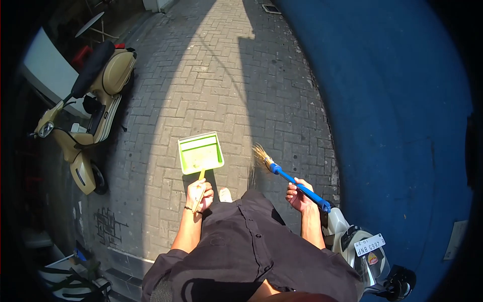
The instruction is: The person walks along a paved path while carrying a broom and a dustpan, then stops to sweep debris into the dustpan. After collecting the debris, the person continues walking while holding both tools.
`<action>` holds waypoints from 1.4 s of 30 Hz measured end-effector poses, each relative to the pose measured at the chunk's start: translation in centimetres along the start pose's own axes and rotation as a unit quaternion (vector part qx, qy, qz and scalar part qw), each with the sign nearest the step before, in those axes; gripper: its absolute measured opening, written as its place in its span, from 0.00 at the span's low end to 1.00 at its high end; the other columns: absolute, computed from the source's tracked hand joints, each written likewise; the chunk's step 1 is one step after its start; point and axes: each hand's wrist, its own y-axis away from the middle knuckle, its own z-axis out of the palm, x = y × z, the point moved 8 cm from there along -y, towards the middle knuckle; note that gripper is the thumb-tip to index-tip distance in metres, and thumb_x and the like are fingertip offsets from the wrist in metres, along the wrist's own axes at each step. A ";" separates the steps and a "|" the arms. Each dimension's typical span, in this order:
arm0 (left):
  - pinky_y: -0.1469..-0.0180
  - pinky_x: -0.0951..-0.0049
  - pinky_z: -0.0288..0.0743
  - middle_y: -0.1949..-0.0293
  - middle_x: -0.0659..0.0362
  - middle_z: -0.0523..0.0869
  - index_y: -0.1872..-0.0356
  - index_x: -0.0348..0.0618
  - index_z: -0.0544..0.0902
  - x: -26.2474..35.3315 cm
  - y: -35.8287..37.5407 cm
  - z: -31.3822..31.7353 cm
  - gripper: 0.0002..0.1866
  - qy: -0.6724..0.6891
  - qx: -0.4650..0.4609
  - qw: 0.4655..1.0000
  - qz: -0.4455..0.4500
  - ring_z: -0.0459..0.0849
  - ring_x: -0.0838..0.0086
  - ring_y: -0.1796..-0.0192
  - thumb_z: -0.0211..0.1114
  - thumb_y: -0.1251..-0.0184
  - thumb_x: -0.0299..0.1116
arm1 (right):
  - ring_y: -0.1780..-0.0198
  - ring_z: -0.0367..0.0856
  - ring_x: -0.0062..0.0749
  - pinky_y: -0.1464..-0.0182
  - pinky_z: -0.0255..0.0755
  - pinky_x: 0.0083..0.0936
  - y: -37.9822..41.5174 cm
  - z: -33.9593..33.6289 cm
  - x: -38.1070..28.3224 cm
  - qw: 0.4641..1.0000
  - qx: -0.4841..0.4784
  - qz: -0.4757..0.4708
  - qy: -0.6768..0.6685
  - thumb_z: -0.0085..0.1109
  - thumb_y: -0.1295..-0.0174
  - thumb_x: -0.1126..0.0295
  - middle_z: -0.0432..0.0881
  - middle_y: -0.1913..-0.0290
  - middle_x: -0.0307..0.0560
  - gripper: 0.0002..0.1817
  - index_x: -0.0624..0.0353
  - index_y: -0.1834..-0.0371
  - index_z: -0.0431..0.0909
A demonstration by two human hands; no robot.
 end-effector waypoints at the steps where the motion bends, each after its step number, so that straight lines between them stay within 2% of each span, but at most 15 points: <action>1: 0.86 0.80 0.56 0.86 0.66 0.65 0.77 0.44 0.66 1.5 -2.3 2.4 0.08 0.003 -0.005 1.000 -0.012 0.64 0.83 0.86 0.47 0.36 0.29 | 0.82 0.68 0.22 0.74 0.64 0.24 -1.8 1.9 -1.8 1.000 -0.010 -0.001 -0.011 0.53 0.43 0.63 0.70 0.82 0.36 0.11 0.59 0.76 0.70; 3: 0.85 0.81 0.56 0.86 0.66 0.63 0.78 0.46 0.64 4.6 -6.7 6.4 0.10 -0.027 0.018 0.999 -0.011 0.62 0.83 0.87 0.50 0.37 0.29 | 0.81 0.67 0.23 0.73 0.63 0.24 -6.5 4.8 -4.8 0.998 -0.035 0.008 -0.046 0.52 0.44 0.64 0.70 0.81 0.37 0.10 0.59 0.76 0.70; 7: 0.86 0.81 0.54 0.86 0.67 0.63 0.82 0.47 0.64 12.5 -17.3 13.5 0.12 0.000 0.034 0.999 0.000 0.61 0.81 0.87 0.52 0.39 0.28 | 0.81 0.69 0.24 0.72 0.65 0.25 -18.6 9.0 -11.0 0.997 0.018 -0.010 -0.078 0.51 0.49 0.68 0.71 0.82 0.38 0.07 0.57 0.81 0.69; 10: 0.86 0.83 0.55 0.86 0.66 0.63 0.76 0.43 0.64 19.7 -24.7 19.8 0.07 0.098 0.012 0.994 0.050 0.61 0.83 0.87 0.50 0.39 0.25 | 0.81 0.69 0.23 0.72 0.65 0.24 -28.3 12.0 -16.6 0.994 0.034 0.027 -0.100 0.52 0.50 0.67 0.72 0.82 0.38 0.09 0.58 0.82 0.69; 15: 0.85 0.84 0.55 0.87 0.65 0.64 0.80 0.42 0.64 29.9 -32.9 30.9 0.11 0.178 0.021 0.979 0.098 0.61 0.83 0.87 0.52 0.39 0.23 | 0.79 0.67 0.22 0.71 0.63 0.23 -37.8 24.6 -29.2 0.995 0.027 0.021 -0.096 0.50 0.44 0.67 0.68 0.81 0.38 0.11 0.60 0.80 0.67; 20: 0.85 0.83 0.55 0.85 0.64 0.65 0.78 0.41 0.64 37.7 -41.1 35.7 0.09 0.160 0.044 0.969 0.181 0.61 0.82 0.87 0.50 0.38 0.23 | 0.78 0.68 0.24 0.70 0.65 0.25 -45.6 32.1 -39.5 0.997 0.042 0.036 -0.055 0.49 0.46 0.68 0.70 0.79 0.40 0.09 0.61 0.79 0.68; 23: 0.84 0.83 0.56 0.85 0.64 0.65 0.76 0.40 0.65 42.1 -48.4 37.4 0.07 0.137 0.066 0.964 0.220 0.60 0.82 0.87 0.50 0.38 0.24 | 0.78 0.69 0.25 0.69 0.66 0.27 -50.4 35.1 -45.3 0.996 0.078 0.040 -0.025 0.49 0.47 0.69 0.70 0.79 0.39 0.09 0.65 0.72 0.71; 27: 0.83 0.80 0.55 0.87 0.64 0.67 0.82 0.45 0.65 48.1 -59.6 40.4 0.12 0.090 0.150 0.953 0.248 0.60 0.79 0.88 0.53 0.39 0.24 | 0.77 0.70 0.26 0.68 0.67 0.29 -58.2 39.9 -52.9 0.996 0.079 0.040 -0.006 0.49 0.47 0.68 0.71 0.77 0.40 0.12 0.69 0.67 0.72; 28: 0.83 0.80 0.56 0.87 0.64 0.68 0.82 0.45 0.66 49.9 -62.7 41.5 0.12 0.085 0.134 0.954 0.254 0.63 0.78 0.88 0.53 0.39 0.24 | 0.76 0.70 0.27 0.68 0.67 0.29 -60.7 41.2 -55.2 0.996 0.080 0.039 -0.007 0.49 0.47 0.68 0.71 0.77 0.41 0.13 0.69 0.66 0.72; 30: 0.82 0.81 0.63 0.87 0.66 0.69 0.80 0.45 0.67 53.4 -68.7 42.8 0.10 0.063 0.218 0.936 0.268 0.66 0.79 0.88 0.53 0.40 0.23 | 0.76 0.70 0.27 0.68 0.67 0.29 -66.3 44.2 -59.8 0.995 0.089 0.030 -0.015 0.49 0.47 0.68 0.72 0.77 0.41 0.14 0.70 0.65 0.72; 32: 0.73 0.79 0.78 0.85 0.68 0.70 0.73 0.41 0.68 56.5 -75.3 44.2 0.04 0.059 0.263 0.922 0.279 0.71 0.83 0.86 0.51 0.40 0.20 | 0.76 0.70 0.27 0.68 0.67 0.29 -71.7 46.8 -64.9 0.995 0.095 0.018 -0.020 0.48 0.47 0.68 0.72 0.77 0.41 0.13 0.70 0.65 0.72; 34: 0.73 0.79 0.79 0.85 0.65 0.70 0.73 0.41 0.68 61.3 -82.2 50.5 0.05 -0.118 0.243 0.921 0.281 0.70 0.82 0.86 0.50 0.41 0.19 | 0.77 0.70 0.25 0.69 0.66 0.28 -77.9 51.4 -69.4 0.993 0.116 -0.004 -0.034 0.49 0.46 0.68 0.72 0.78 0.40 0.11 0.67 0.69 0.72; 35: 0.78 0.81 0.74 0.85 0.64 0.67 0.76 0.42 0.68 62.9 -84.7 53.0 0.07 0.051 0.280 0.917 0.279 0.66 0.80 0.87 0.49 0.42 0.18 | 0.77 0.70 0.25 0.69 0.66 0.27 -80.3 54.1 -71.4 0.990 0.140 0.000 -0.021 0.50 0.46 0.68 0.71 0.79 0.39 0.10 0.67 0.70 0.72; 38: 0.83 0.81 0.59 0.86 0.65 0.63 0.82 0.42 0.66 68.6 -91.6 63.8 0.11 0.110 0.245 0.923 0.276 0.61 0.78 0.87 0.49 0.42 0.19 | 0.79 0.69 0.24 0.70 0.66 0.25 -85.5 61.8 -76.3 0.984 0.180 -0.004 0.001 0.51 0.47 0.68 0.71 0.81 0.38 0.09 0.64 0.74 0.71; 42: 0.81 0.82 0.57 0.85 0.63 0.64 0.79 0.39 0.66 73.9 -101.7 78.8 0.09 0.102 0.224 0.946 0.213 0.63 0.80 0.86 0.50 0.40 0.22 | 0.79 0.71 0.24 0.72 0.69 0.26 -92.4 68.2 -83.9 0.984 0.165 -0.039 -0.049 0.50 0.47 0.69 0.72 0.80 0.39 0.07 0.60 0.77 0.69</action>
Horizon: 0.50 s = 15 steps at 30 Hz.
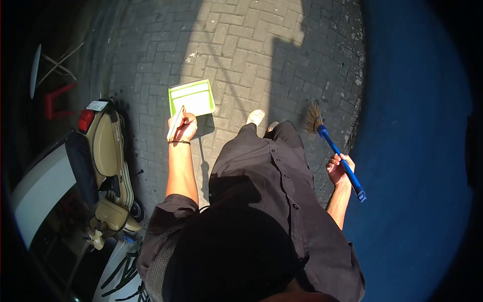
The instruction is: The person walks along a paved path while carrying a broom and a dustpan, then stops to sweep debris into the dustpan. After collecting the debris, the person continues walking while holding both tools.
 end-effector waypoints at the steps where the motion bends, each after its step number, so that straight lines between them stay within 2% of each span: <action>1: 0.81 0.82 0.57 0.85 0.63 0.66 0.78 0.39 0.66 0.5 -3.2 2.4 0.08 0.013 -0.035 0.999 -0.019 0.65 0.80 0.85 0.52 0.39 0.24 | 0.79 0.71 0.25 0.72 0.69 0.27 -1.7 2.4 -1.4 1.000 -0.006 -0.001 -0.012 0.50 0.47 0.69 0.73 0.80 0.39 0.07 0.60 0.78 0.69; 2: 0.81 0.82 0.57 0.85 0.62 0.66 0.77 0.39 0.67 0.0 -3.5 7.0 0.07 0.018 -0.049 0.998 -0.018 0.66 0.81 0.85 0.51 0.39 0.23 | 0.79 0.71 0.25 0.72 0.69 0.27 -3.4 4.6 -2.8 1.000 -0.012 -0.001 -0.023 0.50 0.47 0.69 0.73 0.80 0.39 0.07 0.60 0.78 0.69; 3: 0.82 0.82 0.56 0.86 0.62 0.65 0.76 0.38 0.66 1.4 -6.8 10.2 0.06 0.026 -0.037 0.998 -0.032 0.65 0.80 0.85 0.50 0.40 0.22 | 0.79 0.72 0.25 0.72 0.70 0.27 -6.2 8.2 -2.8 1.000 0.005 -0.006 -0.026 0.50 0.47 0.69 0.73 0.80 0.39 0.07 0.59 0.79 0.69; 4: 0.83 0.82 0.56 0.87 0.62 0.65 0.75 0.37 0.65 0.4 -6.7 14.8 0.05 0.038 -0.012 0.998 -0.041 0.64 0.80 0.86 0.49 0.40 0.21 | 0.80 0.72 0.25 0.73 0.69 0.26 -8.9 9.8 -4.2 1.000 0.016 0.000 -0.024 0.50 0.48 0.68 0.73 0.80 0.38 0.08 0.58 0.80 0.69; 5: 0.85 0.82 0.55 0.87 0.62 0.65 0.75 0.38 0.64 0.0 -8.3 18.2 0.06 0.064 -0.031 0.996 -0.058 0.63 0.80 0.87 0.48 0.38 0.22 | 0.80 0.72 0.25 0.73 0.69 0.26 -11.9 12.1 -5.3 1.000 0.020 0.009 -0.018 0.51 0.48 0.68 0.73 0.80 0.38 0.08 0.58 0.80 0.69; 6: 0.84 0.82 0.58 0.85 0.60 0.66 0.70 0.34 0.67 -0.5 -10.9 21.2 0.06 0.109 -0.076 0.982 -0.133 0.66 0.80 0.86 0.47 0.34 0.26 | 0.80 0.72 0.25 0.73 0.69 0.26 -14.8 14.8 -6.6 0.999 0.025 0.018 -0.009 0.51 0.48 0.67 0.73 0.80 0.38 0.08 0.57 0.80 0.69; 8: 0.85 0.82 0.57 0.86 0.62 0.66 0.79 0.41 0.63 0.1 -15.7 26.8 0.12 0.126 -0.119 0.973 -0.153 0.66 0.80 0.87 0.47 0.33 0.27 | 0.80 0.72 0.25 0.74 0.68 0.26 -19.8 22.5 -9.3 0.998 0.024 0.047 0.018 0.51 0.47 0.66 0.73 0.80 0.38 0.08 0.55 0.80 0.68; 9: 0.86 0.81 0.58 0.85 0.63 0.67 0.79 0.40 0.64 -0.8 -16.6 30.8 0.13 0.156 -0.127 0.958 -0.206 0.66 0.80 0.87 0.47 0.33 0.28 | 0.80 0.72 0.26 0.74 0.68 0.26 -22.5 26.9 -10.3 0.999 -0.001 0.047 0.012 0.51 0.46 0.66 0.73 0.80 0.38 0.09 0.54 0.80 0.68; 10: 0.86 0.82 0.57 0.85 0.63 0.66 0.80 0.40 0.64 -0.6 -18.3 35.9 0.13 0.168 -0.124 0.956 -0.204 0.66 0.80 0.87 0.47 0.33 0.27 | 0.80 0.72 0.26 0.74 0.68 0.25 -26.1 33.1 -11.9 0.999 -0.019 0.049 0.011 0.50 0.45 0.65 0.72 0.80 0.38 0.09 0.52 0.81 0.67; 12: 0.86 0.82 0.57 0.85 0.63 0.65 0.80 0.40 0.64 -0.8 -19.4 43.8 0.13 0.102 -0.154 0.970 -0.156 0.65 0.81 0.87 0.47 0.33 0.26 | 0.80 0.71 0.26 0.74 0.68 0.25 -32.2 42.4 -14.6 0.996 -0.058 0.056 0.042 0.49 0.42 0.63 0.72 0.80 0.37 0.11 0.51 0.80 0.65; 14: 0.86 0.83 0.58 0.85 0.63 0.64 0.79 0.41 0.63 -1.1 -19.9 50.7 0.12 0.049 -0.171 0.973 -0.146 0.64 0.82 0.87 0.48 0.35 0.25 | 0.80 0.71 0.26 0.75 0.66 0.24 -35.4 52.7 -17.1 0.992 -0.085 0.059 0.076 0.48 0.39 0.60 0.71 0.81 0.37 0.13 0.56 0.77 0.68; 15: 0.86 0.83 0.58 0.84 0.63 0.65 0.79 0.41 0.64 -0.7 -20.6 53.7 0.11 0.053 -0.191 0.969 -0.149 0.64 0.82 0.87 0.48 0.35 0.25 | 0.79 0.72 0.26 0.75 0.67 0.24 -36.6 57.9 -17.7 0.984 -0.109 0.109 0.085 0.47 0.38 0.59 0.71 0.80 0.38 0.14 0.56 0.76 0.67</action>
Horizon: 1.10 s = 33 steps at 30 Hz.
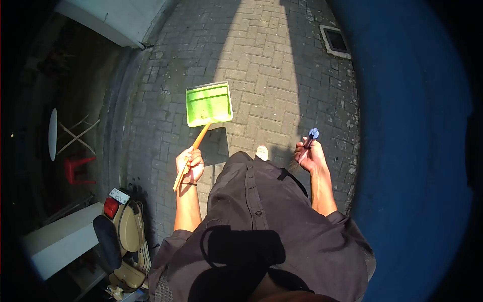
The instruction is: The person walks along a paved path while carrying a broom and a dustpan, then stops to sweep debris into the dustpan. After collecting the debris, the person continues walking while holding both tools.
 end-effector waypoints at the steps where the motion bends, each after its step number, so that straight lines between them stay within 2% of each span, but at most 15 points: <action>1: 0.86 0.83 0.59 0.84 0.63 0.65 0.79 0.41 0.64 0.6 -1.8 2.5 0.11 0.001 -0.023 1.000 -0.004 0.64 0.83 0.87 0.48 0.35 0.25 | 0.79 0.72 0.25 0.75 0.67 0.23 -1.7 4.1 -2.7 0.999 0.009 -0.027 0.046 0.49 0.39 0.60 0.71 0.80 0.38 0.13 0.57 0.76 0.67; 3: 0.85 0.82 0.59 0.84 0.63 0.66 0.79 0.41 0.64 2.4 -6.1 7.0 0.11 0.019 -0.046 0.999 0.004 0.65 0.82 0.86 0.47 0.35 0.26 | 0.79 0.72 0.24 0.75 0.67 0.23 -6.7 10.9 -8.0 0.997 -0.001 -0.010 0.078 0.50 0.42 0.64 0.72 0.78 0.39 0.11 0.58 0.75 0.67; 5: 0.86 0.82 0.59 0.84 0.63 0.66 0.79 0.41 0.65 4.1 -11.4 9.6 0.11 -0.008 -0.054 0.998 0.022 0.65 0.82 0.87 0.47 0.35 0.26 | 0.79 0.72 0.23 0.74 0.67 0.23 -10.9 17.3 -12.9 0.996 -0.064 0.006 0.059 0.51 0.45 0.67 0.73 0.78 0.39 0.08 0.58 0.76 0.68; 6: 0.87 0.82 0.58 0.84 0.64 0.67 0.78 0.41 0.65 4.5 -14.5 11.0 0.10 -0.036 -0.065 0.997 0.011 0.65 0.82 0.87 0.48 0.36 0.26 | 0.81 0.71 0.24 0.74 0.67 0.24 -13.2 19.5 -15.4 0.997 -0.048 0.026 0.049 0.52 0.48 0.69 0.73 0.79 0.39 0.06 0.57 0.76 0.68; 9: 0.88 0.82 0.57 0.86 0.64 0.67 0.80 0.43 0.66 7.4 -25.0 14.6 0.10 -0.098 0.032 0.994 0.032 0.64 0.82 0.88 0.50 0.37 0.25 | 0.83 0.68 0.22 0.76 0.64 0.23 -20.2 25.3 -22.8 0.999 -0.029 0.001 0.043 0.53 0.48 0.69 0.71 0.82 0.35 0.06 0.59 0.75 0.70; 11: 0.88 0.82 0.56 0.85 0.65 0.68 0.80 0.43 0.66 10.4 -32.2 19.1 0.10 -0.101 -0.012 0.995 0.004 0.64 0.82 0.87 0.50 0.38 0.25 | 0.84 0.68 0.20 0.76 0.64 0.22 -24.0 29.3 -26.9 0.994 -0.047 -0.029 0.091 0.54 0.47 0.68 0.71 0.84 0.34 0.08 0.62 0.73 0.72; 13: 0.87 0.81 0.55 0.87 0.66 0.65 0.80 0.45 0.64 13.6 -38.6 25.7 0.11 -0.078 0.022 0.996 0.026 0.60 0.82 0.88 0.51 0.37 0.27 | 0.85 0.66 0.19 0.76 0.63 0.21 -26.9 33.7 -30.6 0.990 -0.010 -0.050 0.129 0.56 0.46 0.67 0.70 0.85 0.32 0.09 0.62 0.69 0.73; 15: 0.87 0.82 0.55 0.86 0.67 0.64 0.79 0.45 0.64 15.3 -45.1 32.5 0.10 -0.060 -0.033 0.998 -0.012 0.60 0.82 0.88 0.51 0.38 0.26 | 0.85 0.66 0.19 0.76 0.62 0.21 -28.9 38.8 -34.1 0.986 0.014 -0.054 0.155 0.56 0.46 0.67 0.69 0.85 0.32 0.09 0.62 0.68 0.73; 20: 0.85 0.82 0.57 0.86 0.66 0.65 0.81 0.45 0.65 17.7 -58.5 48.3 0.13 -0.115 -0.015 0.993 -0.014 0.63 0.82 0.86 0.48 0.35 0.29 | 0.86 0.62 0.19 0.77 0.60 0.21 -35.4 48.8 -43.7 0.987 -0.003 -0.068 0.149 0.55 0.44 0.65 0.67 0.85 0.33 0.11 0.62 0.68 0.71; 21: 0.85 0.82 0.57 0.86 0.66 0.65 0.81 0.45 0.65 18.6 -61.8 50.5 0.13 -0.115 -0.021 0.993 -0.023 0.64 0.82 0.86 0.48 0.35 0.29 | 0.86 0.62 0.20 0.79 0.59 0.21 -37.9 50.2 -45.5 0.987 0.000 -0.062 0.147 0.56 0.44 0.64 0.68 0.85 0.34 0.11 0.62 0.70 0.72; 23: 0.85 0.82 0.59 0.86 0.66 0.65 0.82 0.46 0.65 20.2 -68.0 55.4 0.14 -0.101 -0.049 0.993 -0.028 0.66 0.83 0.85 0.49 0.34 0.29 | 0.86 0.63 0.22 0.80 0.58 0.21 -42.5 52.5 -48.7 0.978 0.078 -0.077 0.178 0.58 0.45 0.64 0.69 0.85 0.36 0.11 0.61 0.73 0.74; 25: 0.85 0.82 0.58 0.85 0.66 0.67 0.84 0.47 0.64 21.2 -74.4 60.1 0.15 -0.050 -0.038 0.997 -0.046 0.65 0.83 0.85 0.50 0.36 0.28 | 0.87 0.65 0.24 0.82 0.59 0.21 -48.4 55.9 -51.7 0.974 0.025 -0.060 0.216 0.60 0.46 0.64 0.72 0.84 0.38 0.11 0.60 0.74 0.74; 29: 0.84 0.82 0.59 0.84 0.66 0.68 0.83 0.46 0.65 21.9 -86.3 71.0 0.14 -0.041 -0.059 0.995 -0.064 0.67 0.83 0.84 0.50 0.36 0.28 | 0.86 0.68 0.25 0.84 0.62 0.22 -60.5 63.3 -59.9 0.966 0.078 -0.026 0.244 0.61 0.47 0.63 0.73 0.83 0.38 0.11 0.58 0.76 0.73; 30: 0.84 0.82 0.59 0.84 0.66 0.68 0.83 0.46 0.65 22.0 -88.2 73.6 0.14 -0.046 -0.053 0.996 -0.057 0.67 0.83 0.84 0.50 0.36 0.28 | 0.86 0.69 0.25 0.85 0.63 0.24 -63.2 65.3 -62.7 0.956 0.082 -0.047 0.279 0.62 0.49 0.62 0.72 0.83 0.39 0.12 0.58 0.76 0.72; 33: 0.84 0.82 0.59 0.85 0.68 0.66 0.81 0.46 0.65 23.1 -94.9 81.6 0.12 -0.052 -0.038 0.996 -0.055 0.66 0.84 0.84 0.50 0.37 0.27 | 0.86 0.69 0.25 0.85 0.63 0.25 -68.5 74.6 -70.1 0.962 0.078 -0.044 0.256 0.63 0.50 0.62 0.71 0.83 0.39 0.13 0.57 0.75 0.71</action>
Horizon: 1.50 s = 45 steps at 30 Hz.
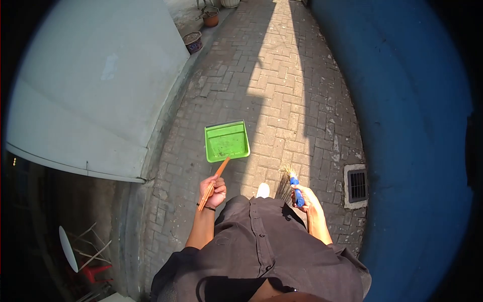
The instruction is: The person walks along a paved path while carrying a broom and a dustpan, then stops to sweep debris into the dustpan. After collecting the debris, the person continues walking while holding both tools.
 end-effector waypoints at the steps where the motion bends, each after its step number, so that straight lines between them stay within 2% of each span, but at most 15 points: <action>1: 0.84 0.82 0.58 0.85 0.68 0.66 0.81 0.46 0.65 0.6 -2.0 2.3 0.12 0.006 -0.003 1.000 -0.003 0.66 0.84 0.84 0.50 0.37 0.27 | 0.86 0.68 0.25 0.84 0.63 0.24 -1.5 1.5 -3.7 1.000 0.002 0.000 0.016 0.62 0.50 0.60 0.71 0.83 0.39 0.14 0.57 0.73 0.69; 6: 0.84 0.83 0.58 0.84 0.67 0.66 0.80 0.45 0.65 5.2 -15.9 11.3 0.11 0.010 -0.017 1.000 -0.014 0.64 0.84 0.85 0.51 0.38 0.26 | 0.86 0.69 0.26 0.83 0.64 0.22 -11.0 7.8 -20.9 0.998 -0.048 0.017 -0.035 0.58 0.46 0.59 0.73 0.83 0.40 0.14 0.58 0.76 0.69; 12: 0.83 0.83 0.58 0.83 0.68 0.65 0.75 0.44 0.65 13.0 -38.2 23.1 0.07 -0.029 -0.056 0.997 -0.041 0.63 0.84 0.84 0.49 0.37 0.25 | 0.84 0.70 0.23 0.78 0.65 0.22 -25.1 15.2 -41.8 0.987 -0.092 -0.011 -0.129 0.56 0.44 0.62 0.73 0.82 0.37 0.10 0.54 0.75 0.68; 16: 0.83 0.83 0.56 0.84 0.68 0.63 0.76 0.45 0.66 17.4 -51.6 34.1 0.08 -0.076 -0.011 0.995 -0.063 0.61 0.84 0.84 0.50 0.37 0.26 | 0.85 0.66 0.17 0.77 0.62 0.20 -28.6 21.3 -57.0 0.990 -0.053 -0.059 -0.113 0.56 0.44 0.59 0.69 0.84 0.31 0.13 0.58 0.76 0.71; 18: 0.83 0.83 0.55 0.84 0.69 0.62 0.77 0.45 0.66 18.7 -55.9 39.1 0.08 -0.099 0.006 0.993 -0.071 0.60 0.84 0.85 0.51 0.38 0.26 | 0.85 0.67 0.21 0.78 0.63 0.23 -31.1 22.5 -63.0 0.976 -0.116 -0.050 -0.175 0.55 0.42 0.61 0.70 0.83 0.35 0.11 0.57 0.73 0.70; 20: 0.84 0.83 0.54 0.84 0.68 0.62 0.77 0.45 0.65 19.8 -61.3 44.5 0.09 -0.119 -0.004 0.989 -0.087 0.59 0.84 0.85 0.51 0.38 0.26 | 0.85 0.67 0.21 0.78 0.63 0.22 -33.1 23.5 -68.9 0.968 -0.121 -0.072 -0.209 0.55 0.41 0.61 0.70 0.84 0.35 0.12 0.58 0.72 0.70; 21: 0.85 0.82 0.53 0.87 0.66 0.65 0.87 0.47 0.65 20.5 -64.1 47.1 0.16 -0.109 0.023 0.989 -0.098 0.57 0.81 0.87 0.55 0.39 0.27 | 0.85 0.67 0.17 0.78 0.62 0.19 -34.7 24.0 -71.8 0.973 -0.099 -0.090 -0.189 0.53 0.39 0.59 0.68 0.85 0.32 0.15 0.60 0.72 0.70; 22: 0.85 0.82 0.53 0.87 0.67 0.65 0.86 0.47 0.65 21.6 -67.0 49.7 0.16 -0.104 0.022 0.989 -0.099 0.57 0.81 0.87 0.54 0.39 0.27 | 0.85 0.67 0.18 0.79 0.62 0.20 -37.2 24.4 -74.5 0.969 -0.100 -0.091 -0.204 0.52 0.38 0.59 0.68 0.85 0.32 0.14 0.58 0.72 0.70; 27: 0.85 0.83 0.53 0.86 0.68 0.63 0.78 0.46 0.66 26.8 -83.4 60.5 0.10 -0.067 0.015 0.992 -0.105 0.58 0.82 0.87 0.52 0.38 0.26 | 0.84 0.68 0.23 0.78 0.62 0.21 -51.6 28.0 -87.6 0.973 -0.077 -0.054 -0.209 0.53 0.43 0.67 0.69 0.83 0.35 0.08 0.53 0.73 0.65; 29: 0.85 0.83 0.53 0.86 0.69 0.62 0.71 0.44 0.66 28.1 -89.8 65.2 0.05 -0.056 0.013 0.994 -0.088 0.58 0.84 0.86 0.52 0.37 0.27 | 0.83 0.67 0.24 0.78 0.62 0.23 -57.1 30.0 -93.8 0.976 -0.073 -0.033 -0.201 0.53 0.44 0.68 0.70 0.83 0.35 0.06 0.53 0.72 0.65; 31: 0.85 0.83 0.53 0.86 0.69 0.62 0.70 0.44 0.66 28.0 -95.2 70.6 0.04 -0.062 0.017 0.992 -0.104 0.58 0.84 0.86 0.52 0.37 0.27 | 0.84 0.67 0.25 0.78 0.63 0.23 -60.7 31.9 -100.8 0.974 -0.068 -0.015 -0.215 0.52 0.44 0.67 0.71 0.83 0.36 0.06 0.52 0.73 0.66; 34: 0.85 0.84 0.53 0.85 0.69 0.63 0.67 0.42 0.67 29.6 -102.5 78.3 0.02 -0.074 0.017 0.992 -0.105 0.59 0.84 0.85 0.52 0.37 0.27 | 0.84 0.67 0.26 0.79 0.64 0.24 -66.4 34.0 -111.0 0.964 -0.132 -0.004 -0.231 0.51 0.43 0.66 0.72 0.82 0.37 0.07 0.52 0.74 0.66; 42: 0.84 0.82 0.53 0.85 0.67 0.66 0.75 0.44 0.68 34.5 -125.0 92.5 0.08 -0.068 0.004 0.991 -0.113 0.58 0.82 0.86 0.51 0.36 0.28 | 0.83 0.68 0.24 0.78 0.65 0.24 -80.0 39.2 -138.3 0.958 -0.132 0.027 -0.255 0.54 0.43 0.66 0.72 0.83 0.38 0.09 0.51 0.78 0.66; 44: 0.84 0.82 0.53 0.85 0.67 0.64 0.75 0.44 0.67 35.8 -132.9 95.6 0.08 -0.059 0.004 0.990 -0.128 0.58 0.82 0.86 0.51 0.36 0.28 | 0.83 0.68 0.23 0.78 0.65 0.24 -84.6 40.6 -145.0 0.963 -0.124 -0.003 -0.241 0.53 0.43 0.66 0.72 0.82 0.37 0.08 0.52 0.77 0.67; 45: 0.84 0.82 0.53 0.85 0.67 0.64 0.76 0.44 0.66 36.6 -136.8 97.7 0.09 -0.069 -0.004 0.989 -0.133 0.59 0.83 0.85 0.51 0.36 0.28 | 0.83 0.70 0.25 0.75 0.67 0.22 -86.8 41.4 -148.7 0.970 -0.107 -0.040 -0.215 0.54 0.48 0.68 0.73 0.82 0.39 0.08 0.56 0.80 0.67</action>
